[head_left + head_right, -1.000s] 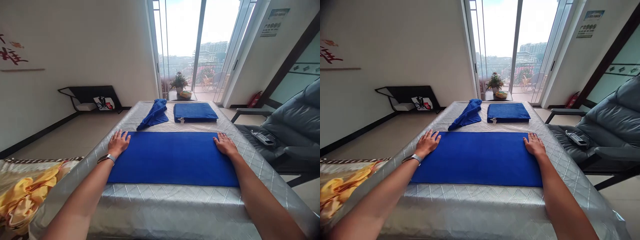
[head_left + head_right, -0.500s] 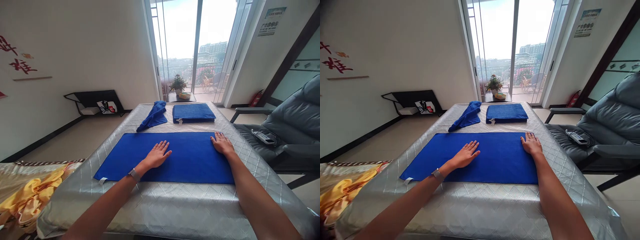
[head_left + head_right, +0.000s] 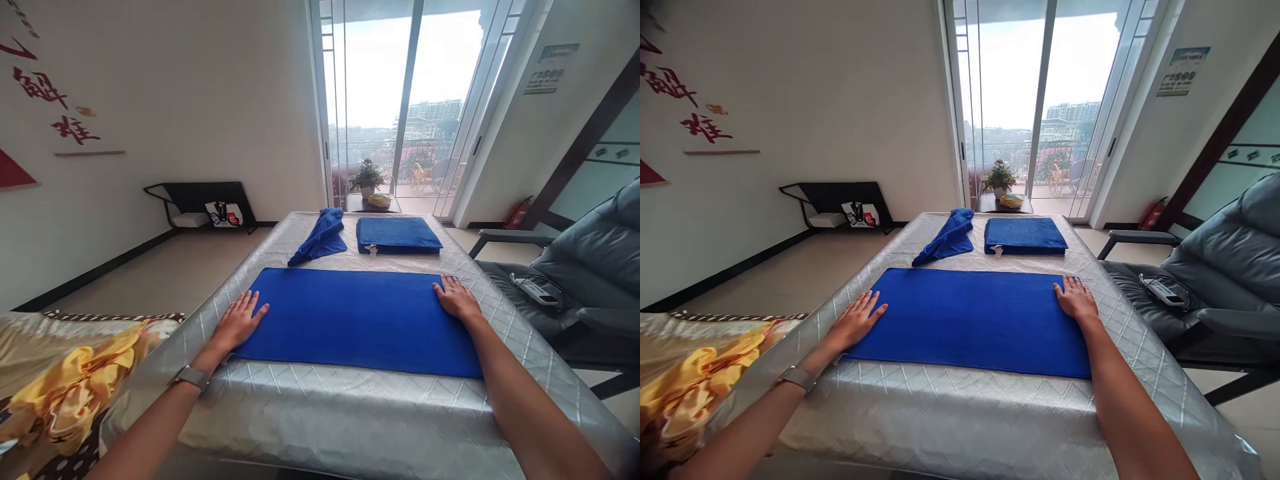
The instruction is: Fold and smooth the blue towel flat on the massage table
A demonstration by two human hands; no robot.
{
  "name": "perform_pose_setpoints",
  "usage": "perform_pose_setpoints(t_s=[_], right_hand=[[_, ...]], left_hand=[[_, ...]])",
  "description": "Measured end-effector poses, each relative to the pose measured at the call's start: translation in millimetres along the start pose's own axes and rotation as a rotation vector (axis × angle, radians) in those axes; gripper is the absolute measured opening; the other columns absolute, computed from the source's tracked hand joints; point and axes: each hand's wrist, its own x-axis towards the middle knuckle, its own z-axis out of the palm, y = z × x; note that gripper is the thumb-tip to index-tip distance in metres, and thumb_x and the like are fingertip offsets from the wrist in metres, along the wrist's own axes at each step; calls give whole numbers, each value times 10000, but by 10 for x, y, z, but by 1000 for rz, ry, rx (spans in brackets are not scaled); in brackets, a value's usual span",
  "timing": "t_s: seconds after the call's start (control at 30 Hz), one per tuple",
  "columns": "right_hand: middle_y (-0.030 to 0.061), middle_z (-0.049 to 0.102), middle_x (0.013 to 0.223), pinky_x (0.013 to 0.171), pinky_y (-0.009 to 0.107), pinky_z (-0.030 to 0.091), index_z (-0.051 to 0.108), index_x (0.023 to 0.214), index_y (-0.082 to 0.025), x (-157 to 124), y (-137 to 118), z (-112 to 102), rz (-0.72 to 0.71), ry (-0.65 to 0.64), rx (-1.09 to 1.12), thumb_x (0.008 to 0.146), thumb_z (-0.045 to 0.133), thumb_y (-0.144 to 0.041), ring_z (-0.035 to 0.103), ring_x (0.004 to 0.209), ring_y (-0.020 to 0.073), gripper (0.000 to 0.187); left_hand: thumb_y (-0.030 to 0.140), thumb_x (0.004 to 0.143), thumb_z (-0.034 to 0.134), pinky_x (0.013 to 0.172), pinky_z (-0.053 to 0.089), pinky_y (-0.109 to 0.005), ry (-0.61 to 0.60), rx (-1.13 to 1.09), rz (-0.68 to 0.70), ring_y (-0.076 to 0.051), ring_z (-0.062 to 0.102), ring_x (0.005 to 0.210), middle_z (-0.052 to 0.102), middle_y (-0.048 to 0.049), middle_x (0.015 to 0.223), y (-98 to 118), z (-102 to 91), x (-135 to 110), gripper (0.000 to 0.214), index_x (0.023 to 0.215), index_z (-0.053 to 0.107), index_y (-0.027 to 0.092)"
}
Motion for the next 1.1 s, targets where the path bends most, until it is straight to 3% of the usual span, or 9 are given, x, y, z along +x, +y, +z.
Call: perform_pose_setpoints(t_s=[0.13,0.23,0.37,0.47,0.6,0.7,0.77,0.83,1.1], right_hand=[[90,250,1690,1265,468,164,282,1618,-85,-44,-46,-30,24,53,-60,1044,165,-454,213,1555,259,692],[151,377,1631,1257,509,147,401,1557,-45,-149,-153,-93,23,217,-142,1039,204,-335,263,1537,280,625],[198,440,1582,1262,474,138,457,1514,-12,-402,-576,-161,-191,358,-141,1040,203,-269,268,1538,258,595],[157,420,1602,1269,449,146,408,1563,-71,-673,-1170,-122,-372,289,-65,1050,208,-307,260,1543,229,599],[108,230,1687,1276,403,132,273,1623,-89,-1054,-1998,41,-492,78,58,1064,137,-511,154,1569,217,713],[121,170,1698,1279,412,101,229,1630,-67,-1228,-2280,137,-482,-44,94,1048,107,-581,113,1575,221,786],[119,162,1700,1279,415,85,226,1633,-78,-1264,-2224,158,-445,-78,83,1044,101,-588,108,1576,219,790],[106,156,1703,1279,411,76,224,1636,-95,-1252,-1981,150,-393,-83,53,1043,97,-579,107,1576,212,776],[106,169,1708,1274,433,133,211,1639,-100,-1126,-180,76,-30,-13,-77,1032,152,-513,134,1573,223,736]], left_hand=[[607,1024,210,1251,213,-480,37,-1,-6,-288,221,1553,231,-144,1680,119,-24,-38,775,1616,270,110],[605,1026,210,1253,208,-472,44,5,-9,-286,225,1552,233,-147,1679,178,-64,-61,772,1616,272,110],[612,1025,204,1259,188,-462,44,-2,-15,-286,218,1554,229,-154,1681,191,-77,-74,783,1614,273,99],[611,1024,200,1255,200,-464,62,-10,-10,-283,227,1552,244,-150,1678,191,-63,-67,777,1610,290,109],[603,1026,205,1254,203,-460,65,-16,-4,-279,230,1552,249,-153,1675,193,-65,-63,770,1606,300,106],[589,1030,217,1260,185,-456,38,-15,2,-280,225,1553,230,-158,1680,195,-92,-71,764,1612,276,97],[586,1031,221,1263,176,-456,26,-18,-1,-283,217,1555,221,-160,1682,195,-107,-76,765,1614,264,94],[592,1029,219,1261,181,-457,28,-18,-6,-285,218,1554,227,-157,1680,195,-111,-77,768,1614,269,97],[599,1022,226,1239,243,-491,57,2,3,-297,250,1544,259,-157,1667,177,-55,-41,766,1613,286,116]])
